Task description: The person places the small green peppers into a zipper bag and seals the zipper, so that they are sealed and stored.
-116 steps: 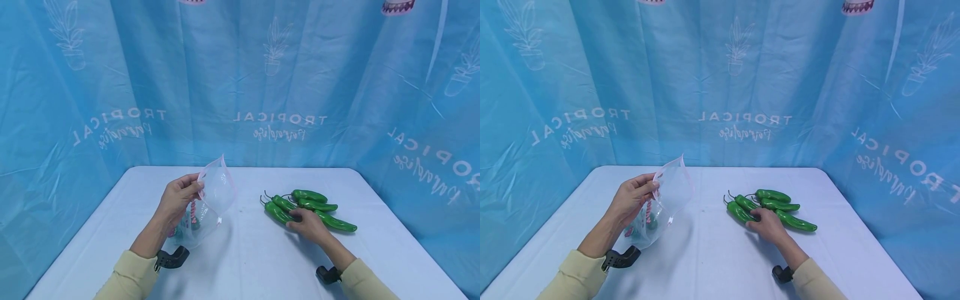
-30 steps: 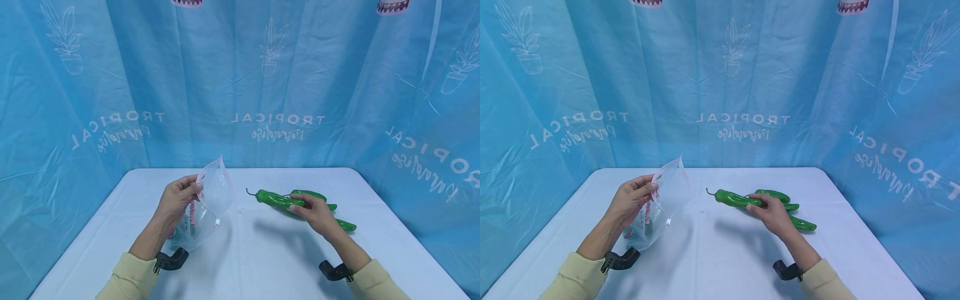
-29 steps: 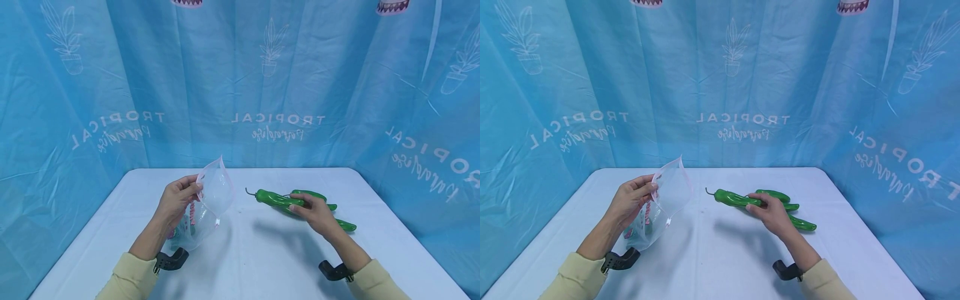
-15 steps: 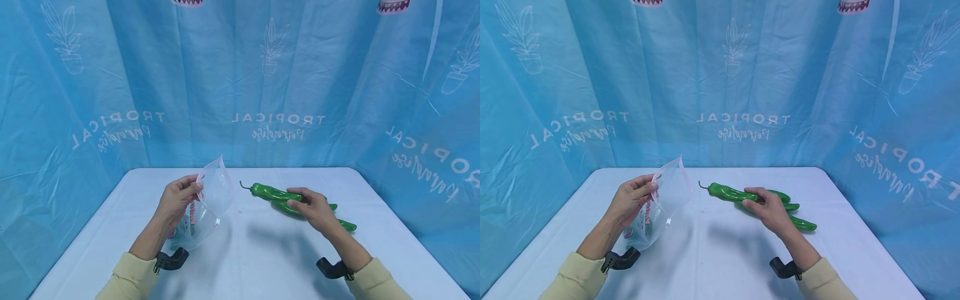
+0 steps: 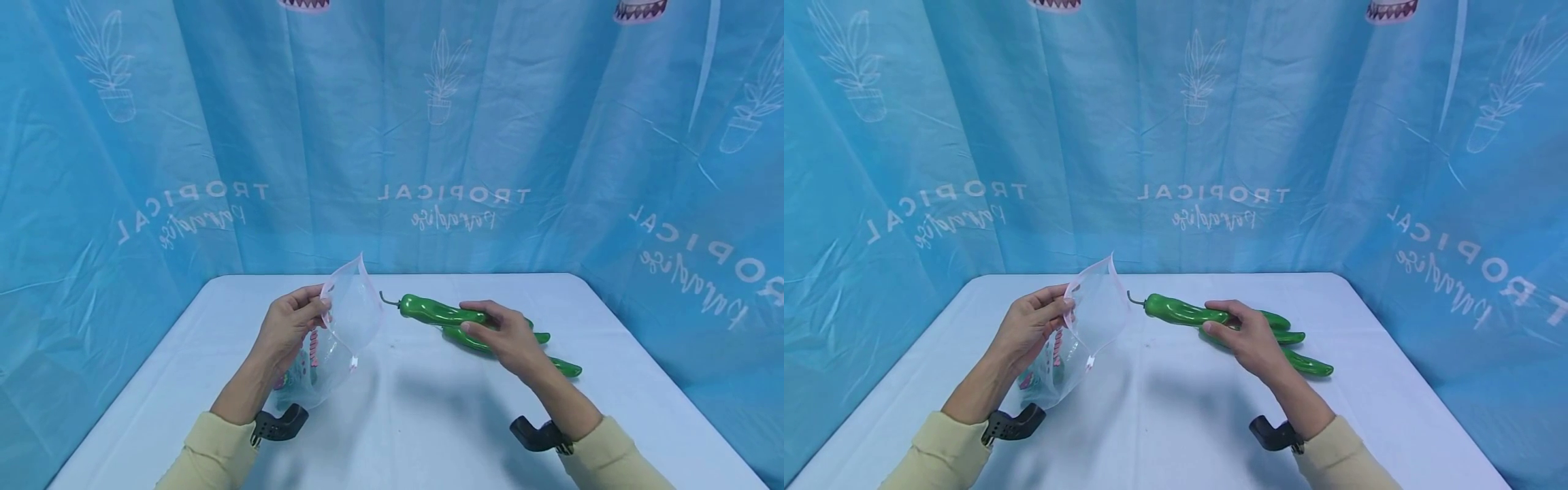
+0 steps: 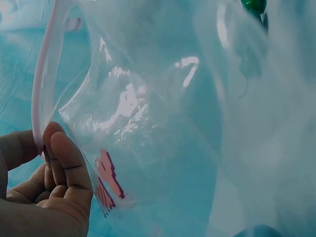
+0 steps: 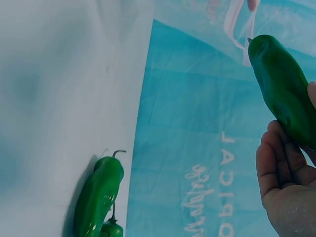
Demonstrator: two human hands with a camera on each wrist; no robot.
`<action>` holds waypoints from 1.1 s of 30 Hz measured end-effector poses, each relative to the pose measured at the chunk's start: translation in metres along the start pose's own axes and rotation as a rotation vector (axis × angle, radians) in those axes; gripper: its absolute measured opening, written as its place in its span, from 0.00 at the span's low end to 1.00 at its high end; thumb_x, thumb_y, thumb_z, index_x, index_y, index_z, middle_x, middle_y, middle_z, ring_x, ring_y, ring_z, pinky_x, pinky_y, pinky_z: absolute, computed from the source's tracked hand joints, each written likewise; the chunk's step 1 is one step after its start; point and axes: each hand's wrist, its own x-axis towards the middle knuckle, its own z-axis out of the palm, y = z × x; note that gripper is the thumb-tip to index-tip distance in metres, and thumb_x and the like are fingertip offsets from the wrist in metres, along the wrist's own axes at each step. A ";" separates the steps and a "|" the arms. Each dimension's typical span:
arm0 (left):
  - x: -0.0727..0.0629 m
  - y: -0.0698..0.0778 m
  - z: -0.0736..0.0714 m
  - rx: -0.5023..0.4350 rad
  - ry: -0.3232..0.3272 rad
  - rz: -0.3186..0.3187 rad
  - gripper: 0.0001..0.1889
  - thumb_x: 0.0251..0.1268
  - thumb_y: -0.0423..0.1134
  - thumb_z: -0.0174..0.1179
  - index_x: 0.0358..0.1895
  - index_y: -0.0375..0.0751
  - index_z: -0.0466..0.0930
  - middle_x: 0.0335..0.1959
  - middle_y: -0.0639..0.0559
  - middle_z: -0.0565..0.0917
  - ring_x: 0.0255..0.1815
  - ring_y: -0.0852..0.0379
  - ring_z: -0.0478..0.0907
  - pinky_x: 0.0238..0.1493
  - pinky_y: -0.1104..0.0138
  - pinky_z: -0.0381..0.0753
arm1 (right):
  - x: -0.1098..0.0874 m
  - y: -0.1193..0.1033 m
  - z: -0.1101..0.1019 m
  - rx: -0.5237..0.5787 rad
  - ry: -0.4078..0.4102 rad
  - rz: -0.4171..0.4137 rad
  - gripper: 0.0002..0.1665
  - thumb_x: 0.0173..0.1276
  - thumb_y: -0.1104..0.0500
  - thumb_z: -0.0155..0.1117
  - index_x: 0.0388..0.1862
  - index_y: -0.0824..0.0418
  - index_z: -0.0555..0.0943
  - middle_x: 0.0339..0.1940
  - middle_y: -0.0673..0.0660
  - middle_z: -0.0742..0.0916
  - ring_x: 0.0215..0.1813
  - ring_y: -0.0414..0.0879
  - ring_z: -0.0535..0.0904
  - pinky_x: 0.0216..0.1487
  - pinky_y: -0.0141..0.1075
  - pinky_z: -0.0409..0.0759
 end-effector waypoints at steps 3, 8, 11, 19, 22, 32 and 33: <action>0.000 0.000 0.001 0.002 0.000 0.000 0.25 0.64 0.43 0.60 0.61 0.35 0.71 0.42 0.51 0.80 0.35 0.63 0.77 0.45 0.75 0.79 | 0.001 -0.005 0.003 0.002 -0.010 -0.033 0.27 0.62 0.47 0.65 0.59 0.52 0.77 0.54 0.55 0.82 0.49 0.49 0.77 0.50 0.37 0.75; 0.000 0.000 0.001 0.004 0.001 -0.004 0.25 0.64 0.43 0.60 0.61 0.35 0.70 0.43 0.50 0.80 0.36 0.63 0.78 0.47 0.75 0.79 | 0.006 -0.013 0.010 -0.003 -0.022 -0.092 0.25 0.62 0.49 0.66 0.58 0.53 0.78 0.51 0.54 0.83 0.46 0.47 0.78 0.48 0.38 0.74; 0.000 0.001 0.001 0.001 0.000 -0.004 0.25 0.64 0.43 0.60 0.61 0.34 0.70 0.42 0.51 0.80 0.36 0.63 0.78 0.47 0.75 0.79 | 0.010 -0.016 0.014 -0.007 -0.028 -0.115 0.25 0.61 0.49 0.66 0.57 0.53 0.78 0.48 0.53 0.84 0.44 0.46 0.77 0.45 0.37 0.74; 0.000 0.002 0.002 0.002 0.013 -0.023 0.24 0.64 0.43 0.60 0.60 0.36 0.72 0.37 0.59 0.80 0.35 0.63 0.77 0.46 0.75 0.78 | 0.016 -0.024 0.025 -0.038 -0.051 -0.176 0.24 0.62 0.49 0.66 0.56 0.54 0.79 0.47 0.53 0.84 0.45 0.46 0.79 0.42 0.36 0.75; 0.000 0.002 0.002 0.009 0.017 -0.027 0.23 0.64 0.44 0.60 0.60 0.38 0.72 0.37 0.59 0.80 0.35 0.63 0.77 0.46 0.75 0.78 | 0.018 -0.027 0.030 -0.034 -0.062 -0.166 0.24 0.62 0.50 0.66 0.56 0.54 0.79 0.47 0.53 0.84 0.44 0.46 0.78 0.39 0.36 0.76; 0.000 0.001 0.003 0.028 0.021 -0.033 0.22 0.65 0.43 0.59 0.60 0.39 0.72 0.41 0.53 0.79 0.37 0.62 0.77 0.45 0.74 0.78 | 0.022 -0.037 0.042 -0.070 -0.092 -0.155 0.23 0.63 0.49 0.65 0.57 0.52 0.78 0.51 0.51 0.83 0.50 0.47 0.78 0.41 0.35 0.78; 0.000 0.001 0.003 0.029 0.022 -0.032 0.23 0.65 0.44 0.59 0.60 0.39 0.72 0.42 0.51 0.79 0.37 0.62 0.77 0.46 0.74 0.78 | 0.022 -0.038 0.043 -0.071 -0.095 -0.154 0.23 0.63 0.50 0.65 0.57 0.52 0.78 0.50 0.51 0.83 0.49 0.47 0.78 0.40 0.35 0.78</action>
